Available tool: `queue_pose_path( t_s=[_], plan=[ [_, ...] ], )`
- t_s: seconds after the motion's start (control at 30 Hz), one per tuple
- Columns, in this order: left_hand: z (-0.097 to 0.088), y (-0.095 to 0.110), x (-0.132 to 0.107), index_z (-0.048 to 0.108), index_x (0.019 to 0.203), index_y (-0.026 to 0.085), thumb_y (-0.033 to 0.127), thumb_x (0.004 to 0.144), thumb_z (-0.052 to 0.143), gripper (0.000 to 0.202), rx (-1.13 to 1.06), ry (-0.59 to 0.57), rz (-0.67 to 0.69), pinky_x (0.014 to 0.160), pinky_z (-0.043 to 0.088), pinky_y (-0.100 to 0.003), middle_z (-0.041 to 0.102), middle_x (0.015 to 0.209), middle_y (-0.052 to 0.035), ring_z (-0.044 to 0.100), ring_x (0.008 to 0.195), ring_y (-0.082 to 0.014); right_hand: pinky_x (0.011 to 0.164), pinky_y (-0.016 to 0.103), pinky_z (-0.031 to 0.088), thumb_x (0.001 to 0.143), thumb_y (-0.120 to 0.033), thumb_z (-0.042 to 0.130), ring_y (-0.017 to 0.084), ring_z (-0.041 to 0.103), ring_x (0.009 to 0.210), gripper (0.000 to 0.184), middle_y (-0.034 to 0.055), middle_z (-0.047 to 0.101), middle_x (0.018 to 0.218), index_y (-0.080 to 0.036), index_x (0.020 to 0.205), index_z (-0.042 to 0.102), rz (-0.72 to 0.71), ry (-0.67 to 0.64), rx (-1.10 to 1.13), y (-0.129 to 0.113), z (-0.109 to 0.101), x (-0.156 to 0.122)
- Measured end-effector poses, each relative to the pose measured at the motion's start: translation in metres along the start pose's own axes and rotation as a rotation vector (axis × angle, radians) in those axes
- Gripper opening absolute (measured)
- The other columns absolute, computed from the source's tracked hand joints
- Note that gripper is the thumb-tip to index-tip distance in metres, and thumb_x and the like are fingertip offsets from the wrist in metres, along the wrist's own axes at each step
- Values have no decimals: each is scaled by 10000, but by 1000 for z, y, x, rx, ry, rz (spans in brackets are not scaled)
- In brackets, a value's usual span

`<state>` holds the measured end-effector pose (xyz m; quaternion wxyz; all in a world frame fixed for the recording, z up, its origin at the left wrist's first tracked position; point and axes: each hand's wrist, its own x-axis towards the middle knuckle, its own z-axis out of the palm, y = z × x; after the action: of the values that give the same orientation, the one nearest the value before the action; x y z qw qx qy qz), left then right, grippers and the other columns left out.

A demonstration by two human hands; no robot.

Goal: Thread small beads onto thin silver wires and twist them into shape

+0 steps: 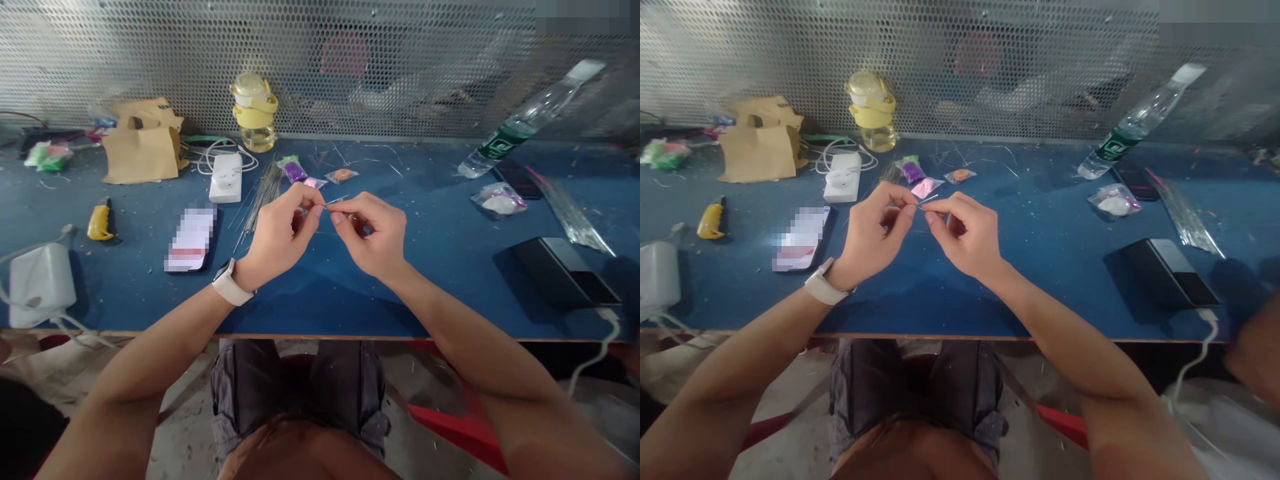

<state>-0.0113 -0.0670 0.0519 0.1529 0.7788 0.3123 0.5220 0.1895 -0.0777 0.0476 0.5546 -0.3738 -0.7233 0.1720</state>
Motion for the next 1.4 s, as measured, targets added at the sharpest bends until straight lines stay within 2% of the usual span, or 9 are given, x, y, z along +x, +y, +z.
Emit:
queue_pose_path(
  t_s=[0.07, 0.17, 0.23, 0.3, 0.5, 0.67, 1.0, 1.2, 1.4],
  plan=[
    [1, -2, -1, 610, 1084, 237, 212, 1141, 592, 65, 8, 26, -18, 544, 424, -221, 659, 857, 36, 509, 557, -48, 548, 336, 497, 1079, -532, 747, 136, 603, 556, 284, 17, 770, 794, -280, 1039, 872, 115, -68, 139, 1, 0, 1],
    [1, -3, -2, 607, 1109, 241, 312, 1175, 574, 103, 19, 60, -25, 534, 427, -210, 650, 862, 31, 542, 565, -47, 473, 276, 495, 1071, -597, 746, 111, 631, 469, 368, -20, 763, 701, -241, 1057, 841, 291, -286, 440, 6, 1, 3],
    [1, -4, -3, 606, 1122, 244, 375, 1191, 558, 156, 18, 75, -23, 537, 445, -203, 656, 878, 23, 588, 596, -54, 511, 260, 536, 1072, -601, 745, 120, 673, 479, 373, -50, 727, 619, -238, 1098, 825, 319, -424, 559, 9, 2, 5],
    [1, -3, -3, 608, 1123, 250, 411, 1199, 546, 188, 13, 83, -26, 547, 470, -203, 653, 878, 20, 604, 614, -60, 576, 262, 570, 1092, -582, 722, 128, 708, 521, 348, -63, 720, 604, -254, 1163, 815, 282, -475, 570, 10, 2, 5],
    [0, 0, -1, 651, 1129, 253, 361, 1177, 595, 130, -43, 71, -77, 507, 452, -195, 600, 821, 39, 494, 545, -47, 593, 260, 523, 1139, -450, 662, 105, 647, 522, 234, -63, 703, 635, -265, 1157, 804, 79, -376, 317, 6, -1, 3],
    [-1, -1, 2, 691, 1119, 234, 238, 1157, 581, 117, -99, 9, -89, 509, 478, -197, 701, 897, 7, 555, 568, -52, 591, 269, 502, 1153, -427, 621, 108, 611, 506, 221, -70, 670, 608, -266, 1143, 772, -18, -333, 159, 9, -1, 2],
    [-2, -11, 4, 716, 1101, 253, 402, 1154, 654, 170, -323, -21, -89, 532, 492, -193, 685, 874, 5, 595, 633, -74, 538, 205, 527, 1171, -426, 624, 73, 665, 517, 200, -60, 728, 739, -244, 1189, 704, 130, -476, 462, 17, 1, 1],
    [-7, -15, 11, 735, 1045, 225, 477, 1059, 805, 262, -702, -149, -271, 417, 345, -168, 623, 763, 42, 406, 465, -21, 565, 199, 512, 1151, -345, 667, 79, 667, 579, 171, -47, 724, 715, -230, 1145, 793, 17, -374, 466, 21, 0, 4],
    [-9, -11, 13, 741, 1025, 206, 465, 1035, 846, 280, -872, -222, -366, 403, 337, -156, 647, 787, 36, 440, 462, -9, 501, 216, 405, 1148, -324, 657, 64, 518, 457, 182, -92, 589, 590, -238, 1116, 815, -100, -273, 334, 22, -2, 3]
  ],
)
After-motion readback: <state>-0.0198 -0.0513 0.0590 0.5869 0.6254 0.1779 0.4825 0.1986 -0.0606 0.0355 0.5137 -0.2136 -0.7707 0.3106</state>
